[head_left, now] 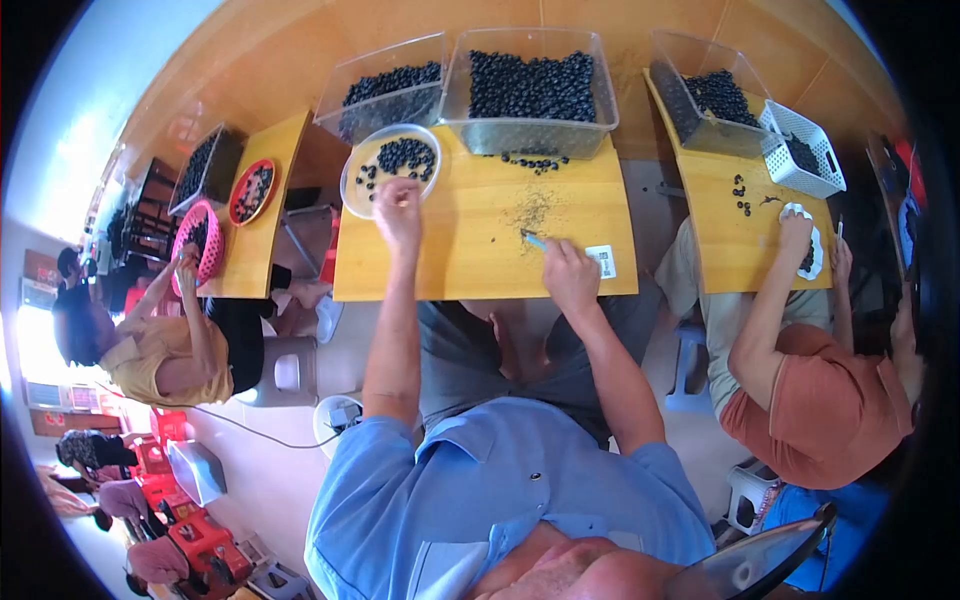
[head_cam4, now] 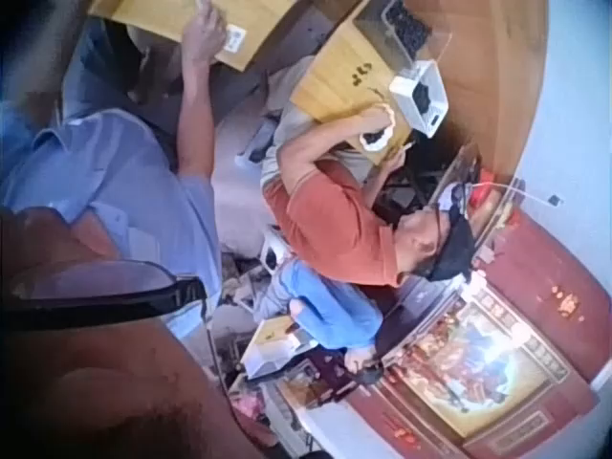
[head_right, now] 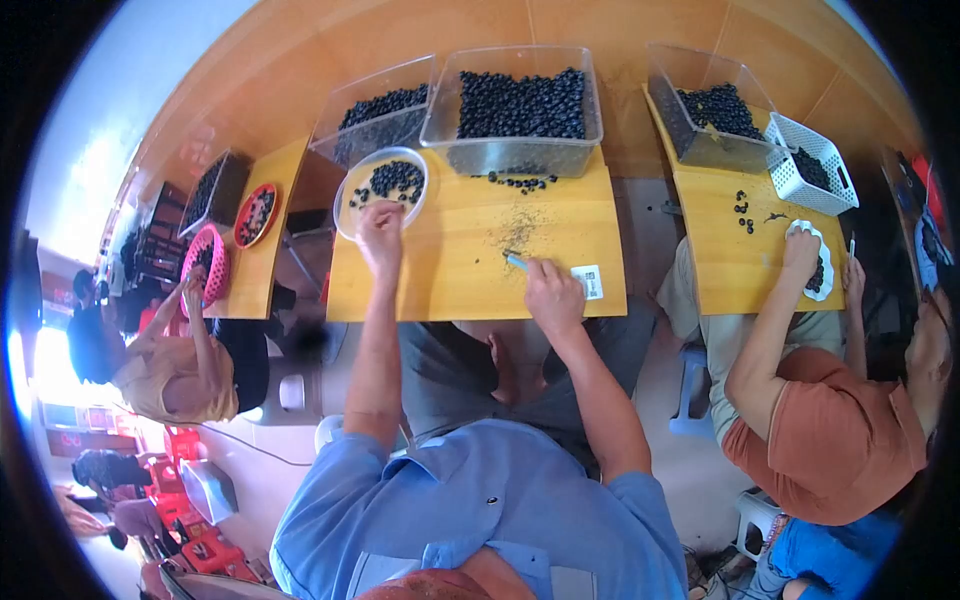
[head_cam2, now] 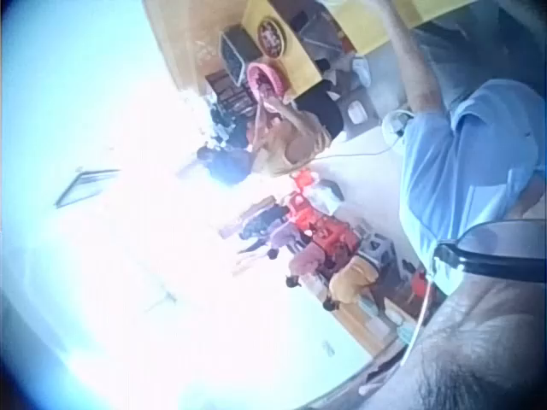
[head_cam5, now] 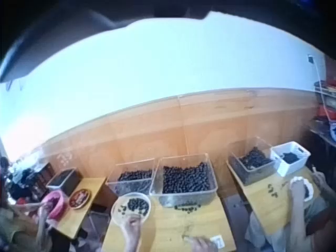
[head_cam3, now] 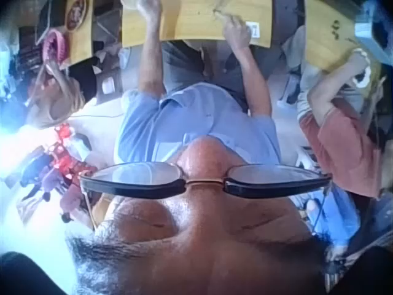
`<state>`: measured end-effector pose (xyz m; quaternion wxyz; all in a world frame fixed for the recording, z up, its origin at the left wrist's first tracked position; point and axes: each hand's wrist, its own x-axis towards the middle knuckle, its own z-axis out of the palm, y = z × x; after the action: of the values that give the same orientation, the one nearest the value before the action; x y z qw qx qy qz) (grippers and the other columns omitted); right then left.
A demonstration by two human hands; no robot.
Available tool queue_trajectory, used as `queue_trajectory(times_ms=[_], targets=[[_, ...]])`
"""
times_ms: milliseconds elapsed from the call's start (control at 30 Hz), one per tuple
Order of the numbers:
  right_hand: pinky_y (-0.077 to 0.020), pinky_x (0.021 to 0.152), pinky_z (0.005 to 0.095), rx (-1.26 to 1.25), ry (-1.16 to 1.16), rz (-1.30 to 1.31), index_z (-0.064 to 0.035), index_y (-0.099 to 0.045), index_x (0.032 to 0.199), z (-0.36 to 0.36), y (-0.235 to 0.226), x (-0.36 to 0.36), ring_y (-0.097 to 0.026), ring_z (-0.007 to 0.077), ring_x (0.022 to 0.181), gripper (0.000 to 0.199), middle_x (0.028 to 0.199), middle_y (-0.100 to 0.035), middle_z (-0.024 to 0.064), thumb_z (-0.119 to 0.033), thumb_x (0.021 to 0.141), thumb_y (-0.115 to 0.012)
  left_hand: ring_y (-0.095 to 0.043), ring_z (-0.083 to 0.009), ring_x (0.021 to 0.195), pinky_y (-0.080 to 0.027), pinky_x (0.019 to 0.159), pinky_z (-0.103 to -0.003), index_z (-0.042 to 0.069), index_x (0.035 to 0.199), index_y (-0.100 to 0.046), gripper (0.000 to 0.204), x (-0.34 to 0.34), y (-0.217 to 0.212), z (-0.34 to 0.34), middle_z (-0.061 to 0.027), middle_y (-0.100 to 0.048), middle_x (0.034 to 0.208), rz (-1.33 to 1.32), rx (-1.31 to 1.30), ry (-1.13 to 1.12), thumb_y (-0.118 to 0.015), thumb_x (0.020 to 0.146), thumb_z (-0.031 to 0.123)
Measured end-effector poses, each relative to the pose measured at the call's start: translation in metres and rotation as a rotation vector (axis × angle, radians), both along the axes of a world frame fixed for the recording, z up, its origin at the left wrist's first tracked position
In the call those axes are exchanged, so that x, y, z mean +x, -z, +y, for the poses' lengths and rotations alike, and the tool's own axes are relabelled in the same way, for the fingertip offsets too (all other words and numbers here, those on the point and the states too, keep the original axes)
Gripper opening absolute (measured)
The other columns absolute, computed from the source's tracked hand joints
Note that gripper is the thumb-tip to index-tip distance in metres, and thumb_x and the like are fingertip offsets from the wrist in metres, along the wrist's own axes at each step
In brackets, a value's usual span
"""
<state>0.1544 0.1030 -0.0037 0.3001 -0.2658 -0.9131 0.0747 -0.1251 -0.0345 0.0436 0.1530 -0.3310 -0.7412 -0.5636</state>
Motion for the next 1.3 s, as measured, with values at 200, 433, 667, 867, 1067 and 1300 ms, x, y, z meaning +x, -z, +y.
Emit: queue_trajectory(times_ms=[200,433,667,867,1067,1300], targets=[[-0.0568,0.057,0.0424,0.004,-0.008,0.029,-0.0104,-0.067,0.096,0.006,0.004,0.001,-0.07,0.0273,0.068,0.007,0.077,-0.063,0.0075,-0.013,0.091,-0.062,-0.064,-0.0334,0.106,-0.049,0.094,-0.044,0.004,0.091,-0.069,0.017,-0.025,-0.075,0.047,-0.0163,-0.069,0.109,0.324,-0.099,-0.082,-0.082,0.083,0.013],[-0.0552,0.06,0.0435,-0.079,-0.026,0.027,-0.0103,-0.068,0.098,0.006,0.004,0.004,-0.069,0.0279,0.072,0.009,0.082,-0.065,0.0067,-0.015,0.09,-0.067,-0.068,-0.0292,0.105,-0.055,0.092,-0.039,0.007,0.13,-0.065,0.044,-0.018,-0.121,0.203,-0.0173,-0.071,0.119,0.189,-0.557,0.688,-0.077,0.092,0.023],[-0.0543,0.058,0.0416,-0.087,-0.025,0.062,-0.0106,-0.07,0.1,0.004,-0.004,0.004,-0.068,0.0265,0.07,0.012,0.079,-0.062,0.0053,-0.015,0.089,-0.07,-0.056,-0.0317,0.132,-0.048,0.109,-0.042,0.019,0.155,-0.049,0.084,-0.021,-0.069,0.299,-0.0195,-0.055,0.147,0.064,-1.109,1.102,-0.086,0.08,0.029],[-0.0543,0.058,0.0404,-0.127,-0.033,0.033,-0.0103,-0.07,0.101,0.005,-0.009,0.004,-0.067,0.0252,0.069,0.013,0.08,-0.062,0.0053,-0.015,0.088,-0.071,-0.042,-0.0396,0.145,-0.043,0.118,-0.046,0.022,0.159,-0.041,0.103,-0.024,-0.046,0.312,-0.0206,-0.033,0.161,0.111,-1.282,1.055,-0.092,0.07,0.029],[-0.0542,0.06,0.0405,-0.15,-0.072,0.076,-0.0082,-0.071,0.106,0.005,-0.006,0.002,-0.067,0.0259,0.069,0.019,0.081,-0.063,0.0063,-0.014,0.088,-0.071,-0.038,-0.0405,0.149,-0.039,0.121,-0.046,0.021,0.157,-0.044,0.1,-0.032,-0.043,0.313,-0.0235,-0.035,0.16,0.18,-1.212,1.041,-0.093,0.069,0.028],[-0.0535,0.067,0.0442,-0.257,-0.024,0.213,-0.0039,-0.068,0.121,0.01,-0.016,0.007,-0.066,0.0325,0.076,0.031,0.087,-0.063,0.0119,-0.009,0.091,-0.066,-0.071,-0.0307,0.108,-0.056,0.092,-0.042,0.005,0.12,-0.071,0.033,0.002,-0.114,0.247,-0.0191,-0.072,0.116,0.329,-0.248,0.586,-0.076,0.088,0.013]])
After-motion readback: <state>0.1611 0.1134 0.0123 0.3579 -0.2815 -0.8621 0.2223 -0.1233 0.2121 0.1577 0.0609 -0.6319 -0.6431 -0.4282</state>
